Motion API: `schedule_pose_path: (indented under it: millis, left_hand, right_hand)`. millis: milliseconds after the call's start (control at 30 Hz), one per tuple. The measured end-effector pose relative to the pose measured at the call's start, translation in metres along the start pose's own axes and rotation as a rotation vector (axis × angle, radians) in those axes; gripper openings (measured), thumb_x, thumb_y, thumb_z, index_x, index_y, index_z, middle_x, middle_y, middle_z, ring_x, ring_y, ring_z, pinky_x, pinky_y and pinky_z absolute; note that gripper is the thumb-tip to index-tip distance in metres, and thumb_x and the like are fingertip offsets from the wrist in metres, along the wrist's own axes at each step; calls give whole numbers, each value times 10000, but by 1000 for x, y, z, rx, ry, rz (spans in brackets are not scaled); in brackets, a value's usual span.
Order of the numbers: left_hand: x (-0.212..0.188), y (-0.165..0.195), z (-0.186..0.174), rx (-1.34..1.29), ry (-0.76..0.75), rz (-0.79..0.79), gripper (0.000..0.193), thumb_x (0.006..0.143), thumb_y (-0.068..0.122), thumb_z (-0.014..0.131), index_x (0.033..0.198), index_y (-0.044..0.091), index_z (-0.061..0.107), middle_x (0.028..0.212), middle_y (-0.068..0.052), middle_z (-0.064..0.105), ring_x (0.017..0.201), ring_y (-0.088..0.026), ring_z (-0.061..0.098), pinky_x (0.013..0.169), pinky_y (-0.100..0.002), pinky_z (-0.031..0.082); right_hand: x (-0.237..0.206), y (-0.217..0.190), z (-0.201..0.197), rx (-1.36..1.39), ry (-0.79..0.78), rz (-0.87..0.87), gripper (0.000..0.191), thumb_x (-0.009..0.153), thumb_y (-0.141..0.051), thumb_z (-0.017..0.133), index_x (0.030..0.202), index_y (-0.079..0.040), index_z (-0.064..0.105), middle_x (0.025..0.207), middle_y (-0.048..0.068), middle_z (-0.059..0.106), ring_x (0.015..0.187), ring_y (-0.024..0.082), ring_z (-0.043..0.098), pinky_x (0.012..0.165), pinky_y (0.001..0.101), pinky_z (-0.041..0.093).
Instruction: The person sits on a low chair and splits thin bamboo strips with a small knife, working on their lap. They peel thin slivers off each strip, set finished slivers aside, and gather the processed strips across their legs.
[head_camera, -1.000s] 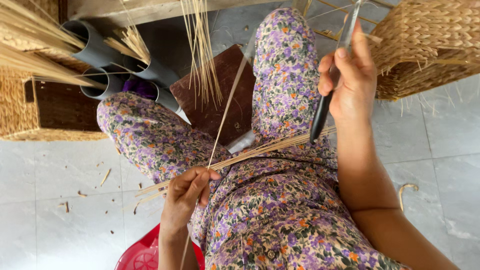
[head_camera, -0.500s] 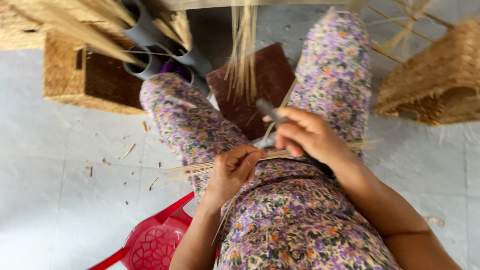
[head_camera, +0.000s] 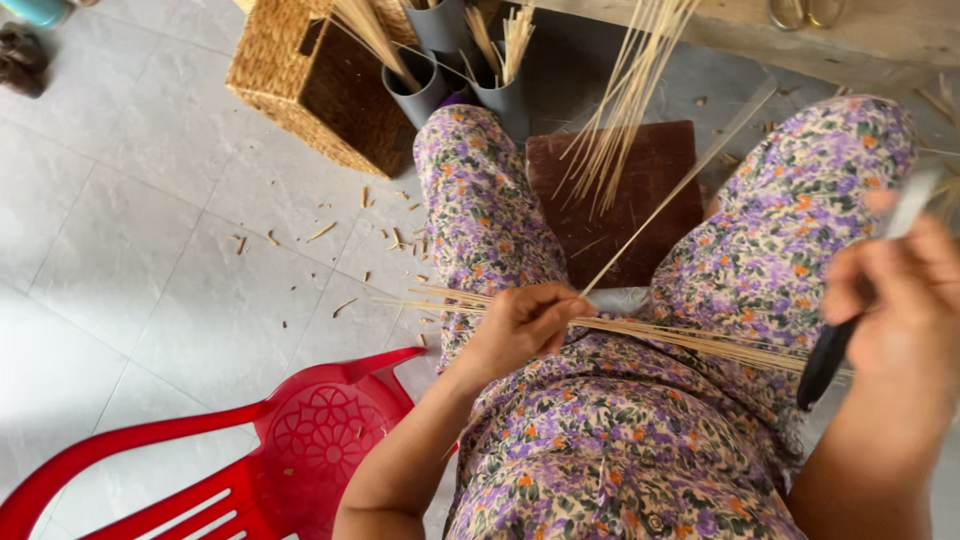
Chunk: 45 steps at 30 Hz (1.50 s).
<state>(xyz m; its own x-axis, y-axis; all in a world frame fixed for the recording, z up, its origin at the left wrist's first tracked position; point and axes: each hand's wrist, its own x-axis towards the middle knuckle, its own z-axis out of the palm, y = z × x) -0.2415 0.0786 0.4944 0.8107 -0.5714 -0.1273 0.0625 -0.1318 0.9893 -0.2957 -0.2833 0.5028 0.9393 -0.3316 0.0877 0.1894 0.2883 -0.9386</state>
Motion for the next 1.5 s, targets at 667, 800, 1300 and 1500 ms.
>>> schedule_pose_path:
  millis: [667, 800, 1300, 1500]
  left_hand:
    - [13, 9, 35, 128, 48, 157, 164, 1042, 160, 623, 1072, 38, 728, 691, 3, 659, 579, -37, 600, 515, -246, 508]
    - [2, 11, 28, 194, 35, 98, 154, 1026, 159, 648, 1054, 43, 747, 620, -22, 628, 539, -56, 567, 487, -269, 461]
    - [5, 13, 21, 221, 76, 133, 174, 1026, 185, 638, 1057, 54, 747, 659, -20, 672, 560, -53, 622, 502, -264, 487]
    - [13, 21, 34, 174, 49, 140, 158, 1010, 158, 641, 1076, 43, 727, 695, -17, 677, 578, -63, 630, 515, -268, 518]
  right_hand:
    - [-14, 44, 81, -401, -415, 273, 315, 1006, -52, 531, 1306, -9, 613, 751, 90, 684, 495, 98, 532, 434, 242, 438]
    - [-8, 29, 44, -294, -158, 123, 279, 1066, -83, 542, 1316, -14, 646, 815, 77, 652, 571, 93, 500, 522, 236, 408]
    - [-15, 25, 37, -266, -240, 193, 460, 1021, -89, 541, 1479, -60, 573, 777, 99, 685, 508, 100, 521, 486, 236, 456]
    - [-18, 45, 84, -350, -557, 338, 359, 974, -76, 561, 1327, -21, 595, 742, 97, 707, 479, 84, 539, 431, 213, 437]
